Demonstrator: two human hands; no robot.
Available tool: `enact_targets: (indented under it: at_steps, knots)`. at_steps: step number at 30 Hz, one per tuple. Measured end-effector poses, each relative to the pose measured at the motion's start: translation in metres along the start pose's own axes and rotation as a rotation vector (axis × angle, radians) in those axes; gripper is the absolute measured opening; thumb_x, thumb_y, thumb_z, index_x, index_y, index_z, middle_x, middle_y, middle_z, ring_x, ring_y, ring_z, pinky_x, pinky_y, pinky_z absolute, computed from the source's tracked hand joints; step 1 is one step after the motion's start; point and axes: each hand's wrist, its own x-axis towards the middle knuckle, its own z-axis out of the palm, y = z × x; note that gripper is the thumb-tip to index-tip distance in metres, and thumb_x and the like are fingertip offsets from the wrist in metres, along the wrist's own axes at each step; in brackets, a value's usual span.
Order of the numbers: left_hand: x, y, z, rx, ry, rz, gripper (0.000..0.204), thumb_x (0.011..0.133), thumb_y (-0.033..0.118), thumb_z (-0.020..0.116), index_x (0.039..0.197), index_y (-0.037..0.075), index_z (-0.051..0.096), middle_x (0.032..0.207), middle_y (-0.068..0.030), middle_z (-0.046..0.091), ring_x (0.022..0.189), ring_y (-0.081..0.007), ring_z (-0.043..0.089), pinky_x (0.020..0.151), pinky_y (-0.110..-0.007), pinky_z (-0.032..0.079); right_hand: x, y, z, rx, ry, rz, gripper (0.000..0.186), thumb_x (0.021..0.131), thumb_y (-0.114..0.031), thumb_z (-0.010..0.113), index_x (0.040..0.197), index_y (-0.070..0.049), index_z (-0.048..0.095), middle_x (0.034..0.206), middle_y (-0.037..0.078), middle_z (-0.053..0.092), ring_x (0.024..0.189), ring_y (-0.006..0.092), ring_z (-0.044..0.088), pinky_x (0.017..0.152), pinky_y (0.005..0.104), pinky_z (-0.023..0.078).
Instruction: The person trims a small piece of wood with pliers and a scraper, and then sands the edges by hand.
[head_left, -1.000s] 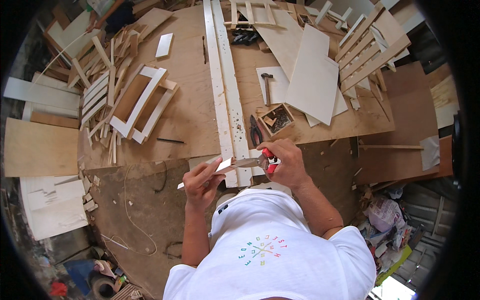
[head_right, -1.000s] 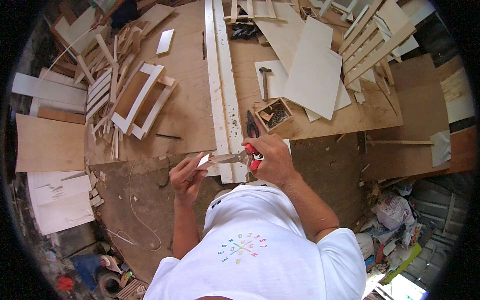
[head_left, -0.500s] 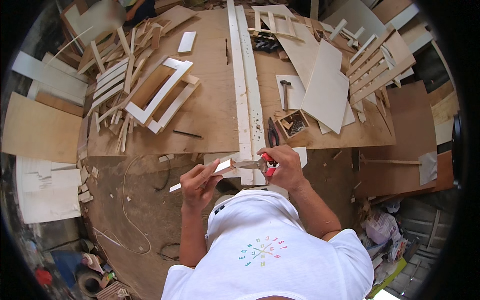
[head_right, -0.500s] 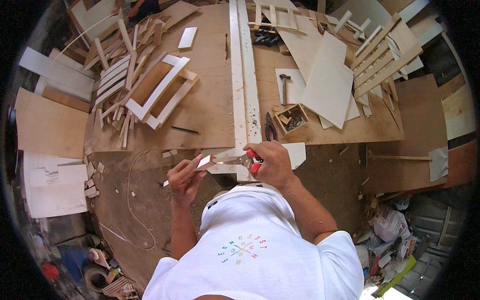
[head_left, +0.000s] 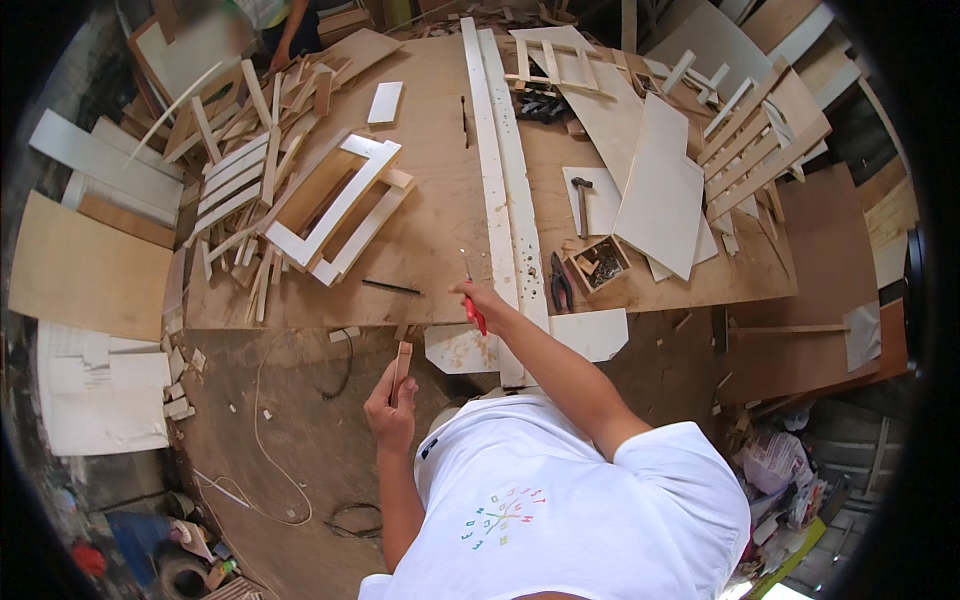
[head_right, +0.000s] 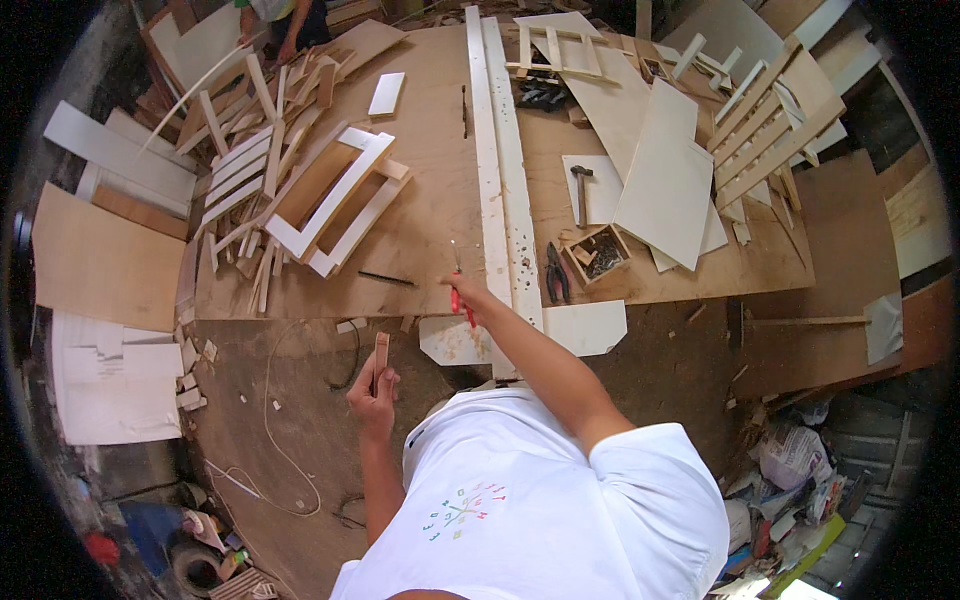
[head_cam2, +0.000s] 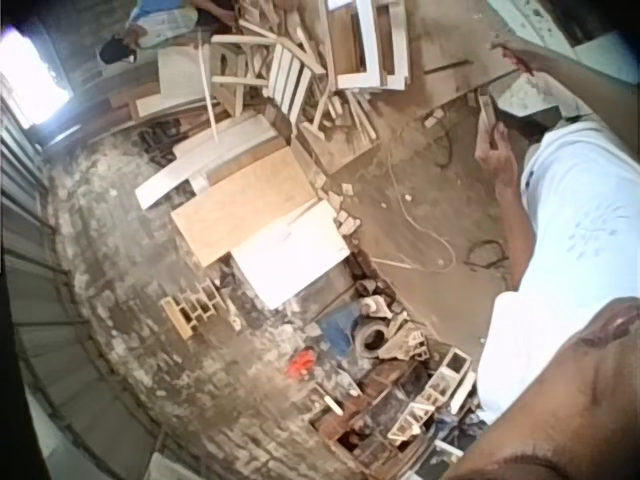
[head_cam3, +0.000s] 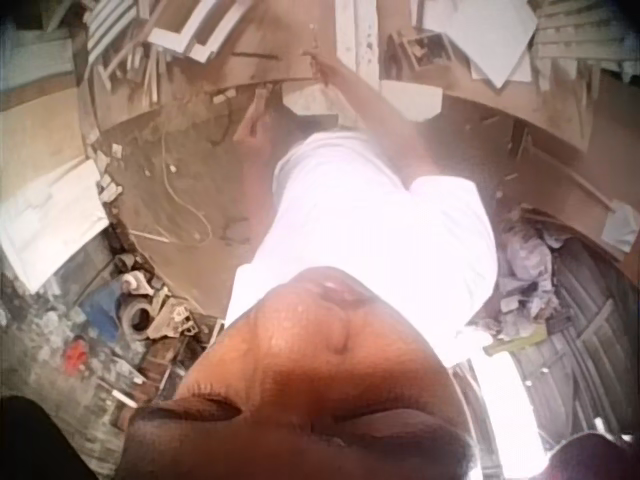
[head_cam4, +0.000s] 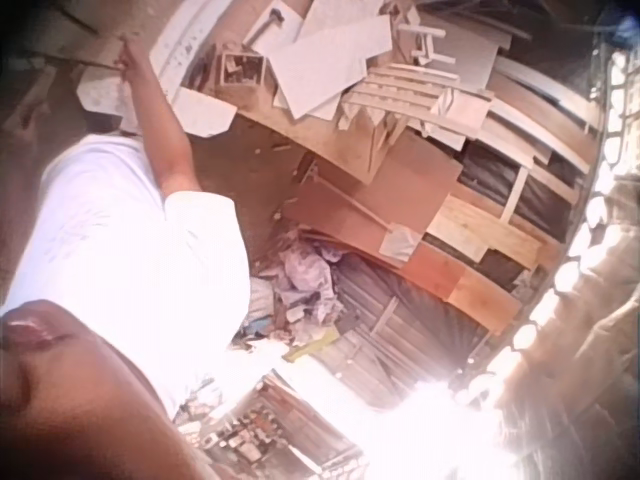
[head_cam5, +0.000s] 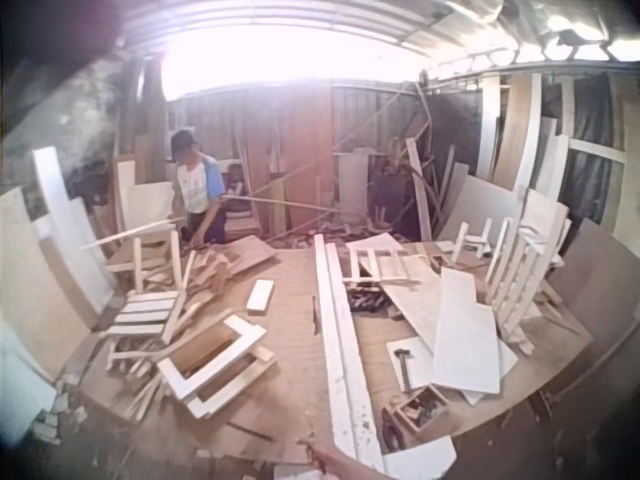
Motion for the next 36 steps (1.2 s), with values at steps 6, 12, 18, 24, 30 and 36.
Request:
enact_targets:
  at_steps: [6, 12, 18, 24, 30, 36]
  knots:
    - [0.0, -0.004, 0.005, 0.004, -0.05, 0.034, 0.035, 0.099, 0.012, 0.07, 0.132, 0.002, 0.07, 0.089, -0.0025, 0.069, 0.077, -0.0096, 0.062, 0.073, -0.028, 0.053, 0.072, -0.005, 0.013, 0.035, 0.589, -0.345, 0.078, 0.079, -0.044, 0.083, 0.138, 0.002, 0.06, 0.135, 0.02, 0.063, 0.111, 0.0351, 0.065, 0.091, 0.0421, 0.056]
    - [0.009, 0.001, 0.016, -0.019, -0.087, 0.007, 0.034, 0.1, 0.012, 0.07, 0.132, 0.002, 0.07, 0.086, -0.0013, 0.069, 0.071, -0.006, 0.056, 0.063, -0.023, 0.047, 0.008, 0.018, -0.014, -0.173, 0.632, -0.818, 0.057, 0.085, -0.02, 0.079, 0.136, -0.002, 0.061, 0.128, 0.018, 0.063, 0.107, 0.0353, 0.067, 0.096, 0.043, 0.054]
    - [0.019, 0.008, 0.039, -0.119, -0.192, 0.064, 0.034, 0.1, 0.012, 0.069, 0.133, 0.002, 0.07, 0.085, 0.0009, 0.068, 0.067, -0.0044, 0.052, 0.058, -0.022, 0.043, -0.044, 0.057, -0.12, -0.823, 1.065, -0.568, 0.052, 0.09, -0.021, 0.075, 0.134, -0.002, 0.054, 0.13, 0.018, 0.055, 0.121, 0.0366, 0.058, 0.1, 0.0469, 0.051]
    - [0.033, 0.021, 0.057, -0.246, -0.378, 0.243, 0.032, 0.098, 0.011, 0.073, 0.128, -0.001, 0.071, 0.093, -0.0002, 0.071, 0.079, -0.0057, 0.063, 0.071, -0.021, 0.052, -0.025, 0.06, -0.142, -1.031, 1.007, -0.303, 0.059, 0.093, -0.025, 0.073, 0.137, 0.002, 0.045, 0.127, 0.022, 0.049, 0.124, 0.0441, 0.055, 0.104, 0.0516, 0.049]
    - [0.034, 0.078, 0.059, -0.158, -0.382, 0.45, 0.037, 0.095, 0.034, 0.079, 0.107, 0.0, 0.07, 0.082, -0.0011, 0.068, 0.074, -0.0082, 0.062, 0.067, -0.024, 0.05, 0.0, 0.069, -0.174, -0.928, 0.971, -0.532, 0.061, 0.094, -0.02, 0.068, 0.148, -0.003, 0.045, 0.132, 0.024, 0.059, 0.112, 0.0437, 0.065, 0.1, 0.0526, 0.051]
    - [0.029, 0.095, 0.037, -0.013, -0.369, 0.665, 0.031, 0.085, 0.024, 0.084, 0.102, 0.002, 0.071, 0.078, -0.0075, 0.071, 0.07, -0.02, 0.071, 0.06, -0.03, 0.053, -0.075, 0.036, -0.158, -0.817, 0.68, -0.556, 0.049, 0.102, -0.026, 0.059, 0.148, -0.009, 0.055, 0.129, 0.02, 0.067, 0.119, 0.0366, 0.064, 0.099, 0.0484, 0.05]
